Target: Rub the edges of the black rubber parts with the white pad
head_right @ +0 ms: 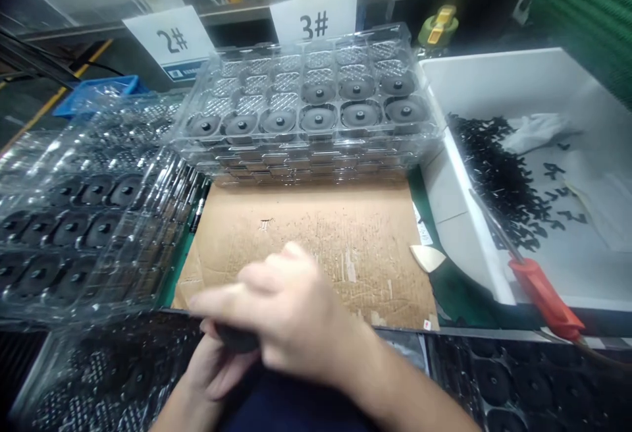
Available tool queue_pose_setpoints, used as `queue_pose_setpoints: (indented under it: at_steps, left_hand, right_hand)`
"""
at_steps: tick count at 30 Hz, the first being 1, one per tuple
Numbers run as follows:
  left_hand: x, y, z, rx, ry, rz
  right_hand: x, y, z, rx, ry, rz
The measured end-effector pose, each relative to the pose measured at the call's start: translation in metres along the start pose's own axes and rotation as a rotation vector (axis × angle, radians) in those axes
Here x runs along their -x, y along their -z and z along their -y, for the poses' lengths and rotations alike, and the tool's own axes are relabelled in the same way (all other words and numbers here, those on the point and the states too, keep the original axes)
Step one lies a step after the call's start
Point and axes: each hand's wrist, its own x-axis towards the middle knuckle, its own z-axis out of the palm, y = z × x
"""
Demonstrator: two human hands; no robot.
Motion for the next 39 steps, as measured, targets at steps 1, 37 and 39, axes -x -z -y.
queue_pose_setpoints:
  at_steps: [1, 37, 39]
  left_hand:
    - [0.001, 0.0, -0.002, 0.01, -0.014, 0.022]
    - [-0.006, -0.007, -0.006, 0.051, -0.212, -0.03]
    - [-0.006, -0.01, -0.004, 0.068, -0.167, -0.017]
  right_hand:
    - [0.003, 0.001, -0.007, -0.023, -0.095, -0.03]
    - [0.047, -0.03, -0.015, -0.044, -0.525, -0.247]
    - [0.027, -0.02, 0.008, -0.04, -0.292, -0.237]
